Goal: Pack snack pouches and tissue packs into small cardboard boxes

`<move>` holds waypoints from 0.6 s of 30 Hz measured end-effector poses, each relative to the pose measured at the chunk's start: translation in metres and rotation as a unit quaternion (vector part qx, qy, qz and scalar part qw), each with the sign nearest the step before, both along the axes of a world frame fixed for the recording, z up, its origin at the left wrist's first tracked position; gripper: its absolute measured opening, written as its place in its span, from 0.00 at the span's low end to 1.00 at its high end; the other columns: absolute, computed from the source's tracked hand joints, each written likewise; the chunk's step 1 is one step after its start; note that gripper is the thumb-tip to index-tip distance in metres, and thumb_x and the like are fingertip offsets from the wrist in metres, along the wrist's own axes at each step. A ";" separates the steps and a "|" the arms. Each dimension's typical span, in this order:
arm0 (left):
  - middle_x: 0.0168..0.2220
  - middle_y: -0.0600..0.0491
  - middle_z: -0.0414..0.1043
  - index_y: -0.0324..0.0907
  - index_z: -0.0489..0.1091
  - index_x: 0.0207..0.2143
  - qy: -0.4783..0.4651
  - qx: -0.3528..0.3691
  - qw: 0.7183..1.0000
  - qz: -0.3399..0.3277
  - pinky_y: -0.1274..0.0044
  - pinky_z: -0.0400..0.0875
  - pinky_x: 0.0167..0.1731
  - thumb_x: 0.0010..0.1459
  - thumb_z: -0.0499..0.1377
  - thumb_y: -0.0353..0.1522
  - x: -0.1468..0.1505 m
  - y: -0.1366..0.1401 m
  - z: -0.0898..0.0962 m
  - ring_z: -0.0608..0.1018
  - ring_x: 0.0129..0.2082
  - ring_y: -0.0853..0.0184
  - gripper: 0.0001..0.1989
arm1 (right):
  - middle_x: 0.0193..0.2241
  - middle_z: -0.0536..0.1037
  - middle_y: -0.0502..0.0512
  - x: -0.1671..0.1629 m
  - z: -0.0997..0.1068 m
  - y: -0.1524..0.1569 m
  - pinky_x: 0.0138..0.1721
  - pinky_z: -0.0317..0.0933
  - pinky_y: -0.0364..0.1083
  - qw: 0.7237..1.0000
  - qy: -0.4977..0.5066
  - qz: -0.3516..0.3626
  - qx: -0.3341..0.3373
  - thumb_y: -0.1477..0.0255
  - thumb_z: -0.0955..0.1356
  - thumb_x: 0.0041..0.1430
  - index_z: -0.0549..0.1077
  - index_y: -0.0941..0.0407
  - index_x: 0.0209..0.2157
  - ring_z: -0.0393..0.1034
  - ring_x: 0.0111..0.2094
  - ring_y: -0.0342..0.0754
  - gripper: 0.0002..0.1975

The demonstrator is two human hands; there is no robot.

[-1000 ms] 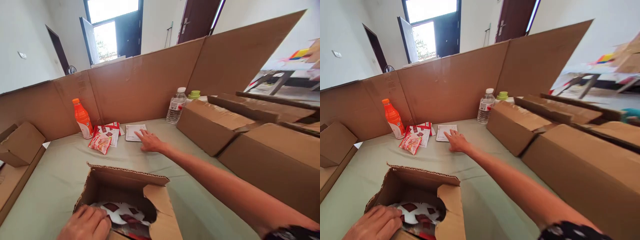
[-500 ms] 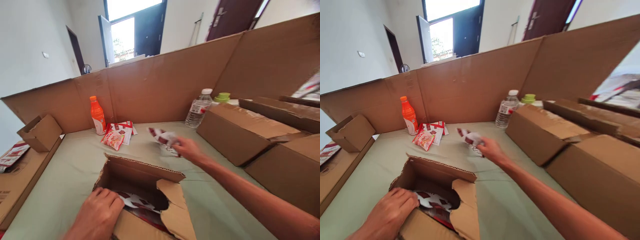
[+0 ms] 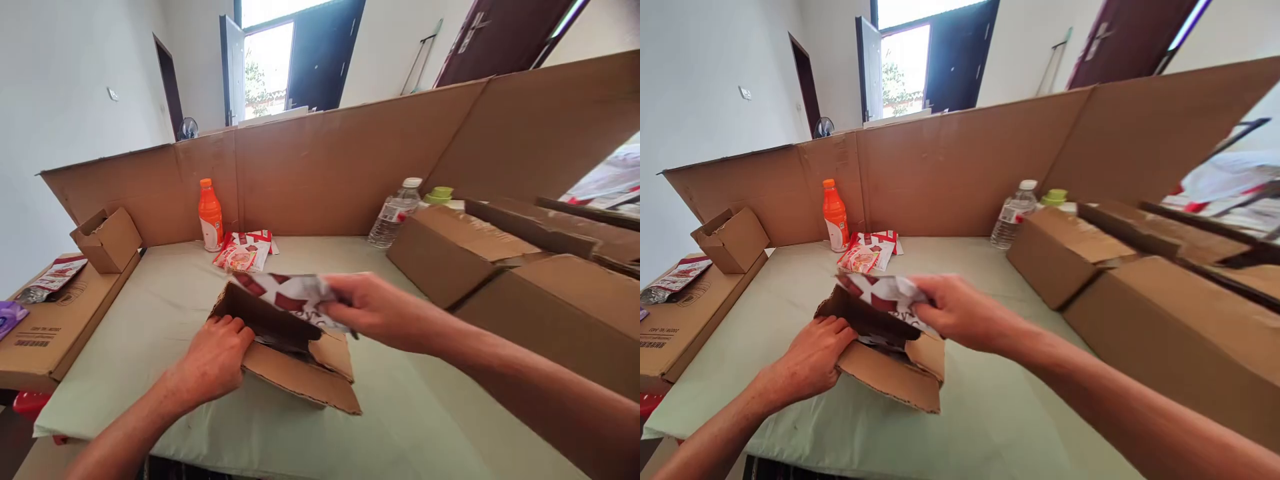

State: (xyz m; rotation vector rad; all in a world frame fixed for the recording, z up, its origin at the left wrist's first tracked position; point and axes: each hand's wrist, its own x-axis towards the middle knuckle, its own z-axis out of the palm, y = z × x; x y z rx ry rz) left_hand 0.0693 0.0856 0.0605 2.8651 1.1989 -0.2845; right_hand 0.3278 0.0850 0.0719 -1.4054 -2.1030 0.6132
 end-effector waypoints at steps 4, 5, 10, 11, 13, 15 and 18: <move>0.48 0.42 0.76 0.37 0.72 0.46 0.002 0.009 1.000 -0.001 0.62 0.73 0.51 0.55 0.58 0.24 -0.002 -0.001 0.003 0.77 0.49 0.52 0.15 | 0.35 0.81 0.54 -0.028 -0.013 0.019 0.38 0.65 0.45 0.988 -0.109 0.091 -0.060 0.77 0.62 0.51 0.77 0.57 0.38 0.74 0.37 0.50 0.15; 0.49 0.42 0.76 0.38 0.72 0.46 0.001 0.010 1.000 -0.001 0.62 0.73 0.51 0.56 0.57 0.24 -0.002 -0.001 0.003 0.77 0.50 0.52 0.15 | 0.42 0.83 0.57 -0.030 -0.014 0.020 0.44 0.66 0.47 0.985 -0.130 0.095 -0.061 0.78 0.63 0.50 0.78 0.57 0.43 0.75 0.43 0.53 0.19; 0.48 0.42 0.76 0.38 0.72 0.44 -0.009 0.004 1.000 -0.002 0.61 0.73 0.52 0.55 0.57 0.23 -0.002 -0.002 -0.001 0.77 0.50 0.51 0.14 | 0.62 0.72 0.65 -0.030 -0.003 0.014 0.59 0.61 0.53 0.969 -0.219 0.104 -0.046 0.74 0.66 0.54 0.59 0.58 0.70 0.69 0.60 0.59 0.40; 0.48 0.42 0.76 0.38 0.72 0.44 -0.011 0.003 1.000 -0.001 0.60 0.73 0.52 0.55 0.57 0.23 -0.002 -0.002 -0.002 0.77 0.50 0.51 0.14 | 0.61 0.74 0.65 -0.033 0.001 0.013 0.58 0.62 0.53 0.965 -0.235 0.104 -0.050 0.73 0.66 0.57 0.58 0.57 0.71 0.71 0.58 0.59 0.40; 0.48 0.42 0.76 0.38 0.72 0.44 -0.013 0.004 1.000 0.003 0.60 0.74 0.51 0.53 0.57 0.22 -0.003 -0.003 -0.002 0.77 0.49 0.51 0.15 | 0.56 0.78 0.65 -0.041 0.003 0.013 0.53 0.65 0.53 0.952 -0.279 0.103 -0.066 0.72 0.66 0.59 0.63 0.57 0.68 0.74 0.54 0.60 0.35; 0.52 0.41 0.75 0.37 0.73 0.44 -0.014 0.007 1.000 0.008 0.60 0.74 0.51 0.51 0.57 0.22 -0.004 -0.005 -0.001 0.77 0.51 0.51 0.16 | 0.50 0.81 0.66 -0.051 -0.001 0.017 0.48 0.66 0.53 0.937 -0.324 0.108 -0.080 0.75 0.66 0.59 0.73 0.57 0.60 0.76 0.51 0.61 0.26; 0.69 0.35 0.57 0.35 0.73 0.46 -0.016 -0.004 1.000 -0.015 0.59 0.66 0.63 0.50 0.62 0.26 -0.007 -0.005 0.008 0.66 0.66 0.46 0.18 | 0.42 0.84 0.65 -0.060 -0.010 0.022 0.44 0.66 0.50 0.926 -0.348 0.116 -0.085 0.81 0.64 0.59 0.80 0.59 0.47 0.79 0.46 0.59 0.18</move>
